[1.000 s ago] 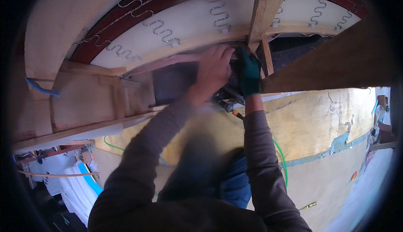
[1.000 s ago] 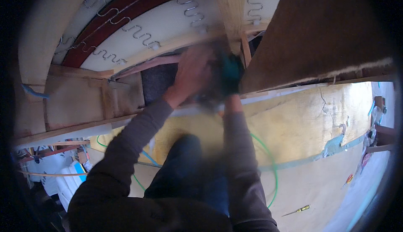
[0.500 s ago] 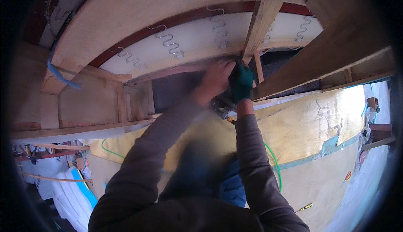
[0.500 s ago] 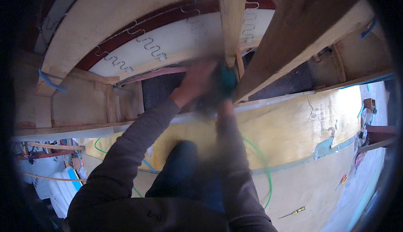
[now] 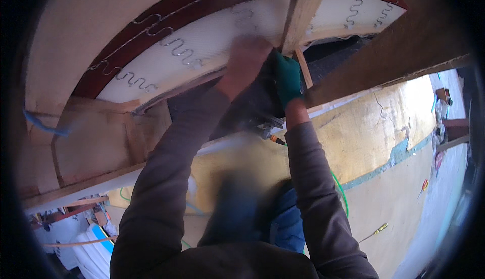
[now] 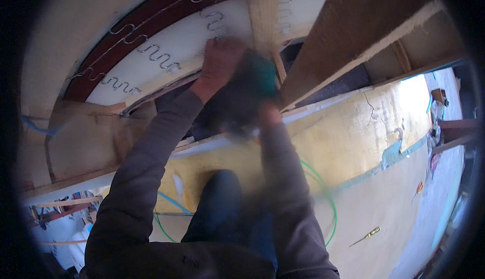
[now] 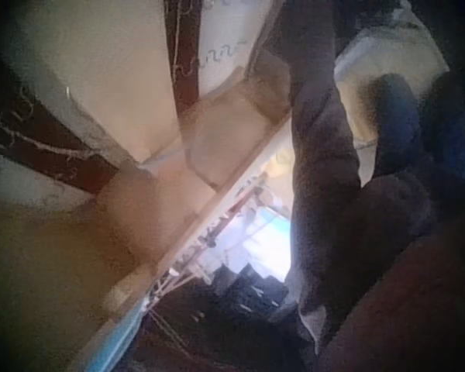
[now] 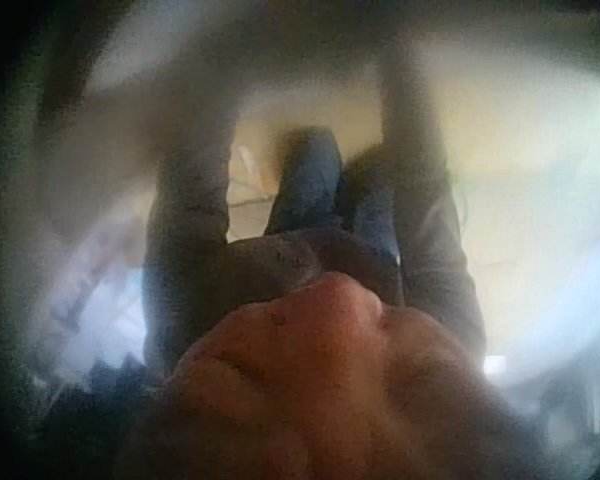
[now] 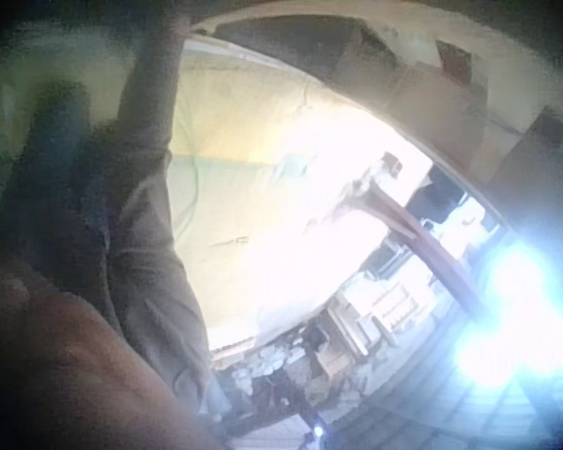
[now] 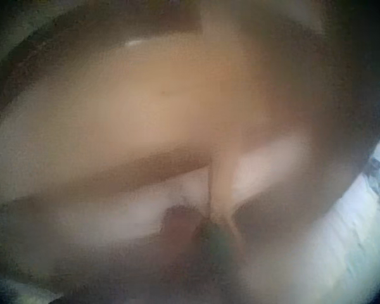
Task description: The person smooths and adjusts the gray upholstered seat of a chair, then flips it over to work on the underside. Using a pneumatic staple gun, they attach fabric or padding to the wooden frame and springs. After securing the underside, they flip the chair back upright and continue smoothing the seat surface.
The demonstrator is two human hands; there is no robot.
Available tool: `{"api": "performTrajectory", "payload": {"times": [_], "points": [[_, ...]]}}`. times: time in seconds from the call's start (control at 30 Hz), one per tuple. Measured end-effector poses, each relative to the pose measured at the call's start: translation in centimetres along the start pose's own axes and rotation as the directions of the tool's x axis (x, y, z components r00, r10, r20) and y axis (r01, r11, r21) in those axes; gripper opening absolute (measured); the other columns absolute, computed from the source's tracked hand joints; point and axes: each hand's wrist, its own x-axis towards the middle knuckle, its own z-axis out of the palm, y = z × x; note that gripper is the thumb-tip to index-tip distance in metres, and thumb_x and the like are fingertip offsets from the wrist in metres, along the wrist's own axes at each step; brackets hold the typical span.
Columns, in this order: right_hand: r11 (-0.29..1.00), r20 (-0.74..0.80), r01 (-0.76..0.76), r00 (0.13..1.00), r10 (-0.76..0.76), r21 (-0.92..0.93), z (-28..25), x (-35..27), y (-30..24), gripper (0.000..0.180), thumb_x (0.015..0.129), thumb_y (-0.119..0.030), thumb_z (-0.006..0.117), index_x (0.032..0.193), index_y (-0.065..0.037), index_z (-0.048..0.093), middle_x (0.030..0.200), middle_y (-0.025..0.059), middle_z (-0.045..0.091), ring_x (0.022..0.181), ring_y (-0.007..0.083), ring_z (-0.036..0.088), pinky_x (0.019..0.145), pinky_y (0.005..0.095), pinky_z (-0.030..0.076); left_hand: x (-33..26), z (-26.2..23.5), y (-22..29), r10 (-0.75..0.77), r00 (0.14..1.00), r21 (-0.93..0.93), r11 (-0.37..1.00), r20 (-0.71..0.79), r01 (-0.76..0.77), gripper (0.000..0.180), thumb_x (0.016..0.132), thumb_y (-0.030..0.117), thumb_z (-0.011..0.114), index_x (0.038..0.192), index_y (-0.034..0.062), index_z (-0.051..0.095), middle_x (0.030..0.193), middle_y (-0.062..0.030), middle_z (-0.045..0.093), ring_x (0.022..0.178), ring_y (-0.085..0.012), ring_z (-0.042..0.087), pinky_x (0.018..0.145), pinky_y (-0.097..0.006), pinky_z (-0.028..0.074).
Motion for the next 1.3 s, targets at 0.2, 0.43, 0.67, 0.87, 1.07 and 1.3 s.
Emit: {"api": "performTrajectory", "payload": {"times": [0.2, 0.43, 0.67, 0.87, 1.07, 1.3], "points": [[0.814, 0.002, 0.233, 0.962, -0.274, -0.532, 2.9, -10.4, 0.7, 0.033, 0.095, -0.018, 0.062, 0.125, -0.007, 0.068, 0.105, 0.0141, 0.073, 0.085, 0.0335, 0.071, 0.071, 0.041, 0.055, 1.3, 0.0, -0.3, 0.038, 0.999, -0.026, 0.999, -0.007, -0.038, 0.007, 0.087, 0.019, 0.069, 0.093, 0.0162, 0.072, 0.088, -0.0045, 0.071, 0.082, -0.0283, 0.069, 0.075, -0.047, 0.05], [0.675, 0.351, 0.189, 0.93, 0.111, -0.714, 10.4, -23.9, 5.0, 0.038, 0.086, -0.019, 0.066, 0.123, -0.008, 0.067, 0.12, 0.0131, 0.067, 0.115, 0.0316, 0.063, 0.095, 0.0479, 0.047, 3.0, -1.4, 0.1, -0.024, 0.986, -0.1, 0.994, 0.168, 0.041, 0.016, 0.094, 0.03, 0.069, 0.093, 0.0148, 0.075, 0.091, -0.0096, 0.075, 0.082, -0.034, 0.074, 0.07, -0.048, 0.058], [0.577, 0.384, 0.313, 0.923, 0.002, -0.755, 8.3, -20.0, 3.5, 0.009, 0.088, -0.019, 0.068, 0.094, -0.012, 0.071, 0.083, 0.0085, 0.066, 0.084, 0.0269, 0.067, 0.079, 0.0442, 0.051, 4.0, -1.6, -0.4, -0.047, 0.971, -0.054, 0.997, 0.234, 0.062, 0.02, 0.093, 0.035, 0.072, 0.101, 0.0182, 0.078, 0.095, -0.0072, 0.077, 0.084, -0.0349, 0.074, 0.073, -0.047, 0.059], [0.735, 0.378, -0.5, 0.858, 0.349, 0.458, -0.1, -18.4, -2.9, 0.016, 0.095, -0.017, 0.072, 0.095, -0.002, 0.069, 0.082, 0.0004, 0.065, 0.075, 0.0094, 0.061, 0.066, 0.0264, 0.049, 4.4, -1.8, -1.0, 0.012, 0.967, -0.1, 0.995, 0.253, 0.014, 0.024, 0.093, 0.04, 0.07, 0.102, 0.0187, 0.079, 0.097, -0.009, 0.077, 0.088, -0.0353, 0.074, 0.076, -0.048, 0.059], [0.416, 0.325, -0.554, 0.801, 0.503, 0.721, 2.3, -17.5, -5.0, 0.035, 0.091, -0.019, 0.079, 0.119, 0.0, 0.07, 0.097, 0.0085, 0.074, 0.083, 0.0158, 0.069, 0.071, 0.0328, 0.056, 5.1, -2.2, -1.5, 0.053, 0.951, -0.041, 0.998, 0.305, -0.043, 0.027, 0.093, 0.042, 0.07, 0.103, 0.0182, 0.08, 0.095, -0.0097, 0.077, 0.09, -0.0356, 0.074, 0.079, -0.048, 0.058], [0.584, -0.06, -0.258, 0.882, 0.468, 0.77, 6.6, -12.3, -2.1, 0.028, 0.094, -0.008, 0.072, 0.118, 0.006, 0.068, 0.108, 0.0115, 0.075, 0.092, 0.0178, 0.072, 0.081, 0.0322, 0.06, 5.1, -2.2, -1.7, 0.087, 0.967, -0.093, 0.993, 0.239, -0.066, 0.027, 0.093, 0.042, 0.07, 0.1, 0.0177, 0.08, 0.093, -0.0107, 0.077, 0.088, -0.0361, 0.074, 0.078, -0.048, 0.058]]}}
